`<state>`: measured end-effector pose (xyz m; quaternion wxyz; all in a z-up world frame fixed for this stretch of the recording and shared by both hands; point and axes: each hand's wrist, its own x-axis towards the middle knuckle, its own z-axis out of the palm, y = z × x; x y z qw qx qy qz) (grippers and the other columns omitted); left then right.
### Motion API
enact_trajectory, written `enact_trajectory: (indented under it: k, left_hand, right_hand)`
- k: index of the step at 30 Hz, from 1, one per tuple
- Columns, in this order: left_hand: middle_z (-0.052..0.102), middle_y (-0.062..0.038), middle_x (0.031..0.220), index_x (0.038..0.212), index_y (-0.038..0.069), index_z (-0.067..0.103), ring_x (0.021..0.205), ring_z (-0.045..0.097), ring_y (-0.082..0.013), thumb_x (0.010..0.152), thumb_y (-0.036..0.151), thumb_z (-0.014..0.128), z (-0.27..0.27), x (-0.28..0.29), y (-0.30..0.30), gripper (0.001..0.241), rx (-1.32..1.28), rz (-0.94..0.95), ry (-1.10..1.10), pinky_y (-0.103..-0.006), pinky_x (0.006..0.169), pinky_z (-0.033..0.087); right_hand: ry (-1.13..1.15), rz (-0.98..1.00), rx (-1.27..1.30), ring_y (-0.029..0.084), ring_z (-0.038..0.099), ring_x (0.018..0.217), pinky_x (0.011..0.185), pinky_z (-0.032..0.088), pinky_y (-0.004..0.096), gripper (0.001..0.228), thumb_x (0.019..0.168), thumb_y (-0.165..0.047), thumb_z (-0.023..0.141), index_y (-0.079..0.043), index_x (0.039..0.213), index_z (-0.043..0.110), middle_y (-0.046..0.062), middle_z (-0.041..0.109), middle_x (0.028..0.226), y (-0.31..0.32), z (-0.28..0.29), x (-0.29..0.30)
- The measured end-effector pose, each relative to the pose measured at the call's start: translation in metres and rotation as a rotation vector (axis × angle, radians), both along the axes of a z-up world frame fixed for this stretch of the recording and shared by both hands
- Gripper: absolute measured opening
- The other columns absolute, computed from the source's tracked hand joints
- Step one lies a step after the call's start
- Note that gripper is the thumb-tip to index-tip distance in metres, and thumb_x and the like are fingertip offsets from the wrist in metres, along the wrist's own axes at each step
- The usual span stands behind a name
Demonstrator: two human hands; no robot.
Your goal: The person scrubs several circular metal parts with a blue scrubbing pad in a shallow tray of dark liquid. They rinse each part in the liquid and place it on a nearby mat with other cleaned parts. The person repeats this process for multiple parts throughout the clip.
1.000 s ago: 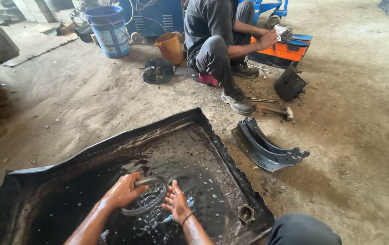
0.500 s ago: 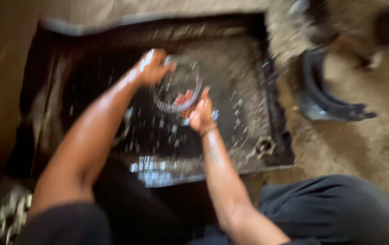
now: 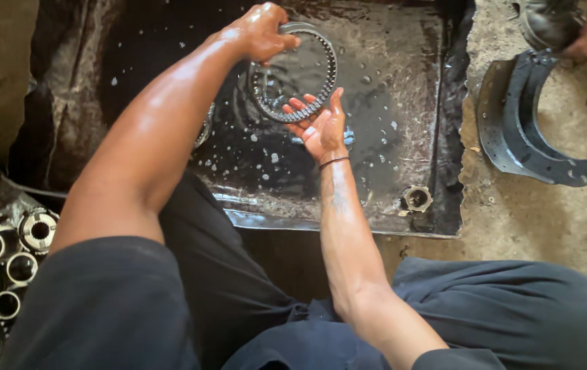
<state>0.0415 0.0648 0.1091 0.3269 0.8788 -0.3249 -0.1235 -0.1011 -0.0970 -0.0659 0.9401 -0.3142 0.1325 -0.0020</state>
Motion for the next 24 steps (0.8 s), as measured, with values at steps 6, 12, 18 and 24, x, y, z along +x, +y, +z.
enact_trajectory:
  k: [6, 12, 18, 24]
  left_hand:
    - [0.073, -0.019, 0.086, 0.107, -0.006, 0.067, 0.069, 0.072, -0.0257, 0.092, 0.039, 0.075, 0.003, 0.0, -0.003, 0.048, 0.133, -0.007, -0.066, -0.0425, 0.068, 0.057]
    - [0.076, -0.012, 0.083, 0.104, -0.001, 0.073, 0.07, 0.074, -0.0232, 0.093, 0.04, 0.071, 0.01, 0.0, 0.01, 0.043, 0.274, 0.114, 0.035, -0.0429, 0.072, 0.059]
    - [0.077, -0.011, 0.082, 0.099, 0.001, 0.075, 0.073, 0.075, -0.0242, 0.09, 0.035, 0.072, 0.003, 0.015, 0.031, 0.036, 0.303, 0.166, 0.029, -0.0417, 0.073, 0.058]
    - [0.073, -0.019, 0.093, 0.093, 0.004, 0.075, 0.088, 0.072, -0.0325, 0.075, 0.017, 0.08, -0.017, 0.06, 0.055, 0.023, 0.165, 0.125, -0.345, -0.0446, 0.071, 0.058]
  right_hand:
    - [0.044, 0.025, -0.052, 0.043, 0.069, 0.113, 0.089, 0.06, 0.055, 0.092, 0.083, -0.082, 0.046, -0.001, 0.126, 0.048, 0.027, 0.065, 0.122, 0.002, 0.006, -0.002]
    - [0.079, 0.051, -0.147, 0.043, 0.071, 0.109, 0.089, 0.06, 0.056, 0.093, 0.081, -0.083, 0.047, -0.001, 0.122, 0.05, 0.026, 0.066, 0.117, 0.0, 0.025, -0.004]
    - [0.066, 0.082, -0.172, 0.042, 0.071, 0.109, 0.091, 0.06, 0.058, 0.091, 0.08, -0.083, 0.048, -0.001, 0.118, 0.054, 0.024, 0.067, 0.115, 0.017, 0.05, -0.004]
    - [-0.108, 0.28, -0.042, 0.044, 0.067, 0.116, 0.107, 0.054, 0.062, 0.086, 0.088, -0.078, 0.053, 0.003, 0.118, 0.058, 0.022, 0.068, 0.111, 0.035, 0.065, 0.013]
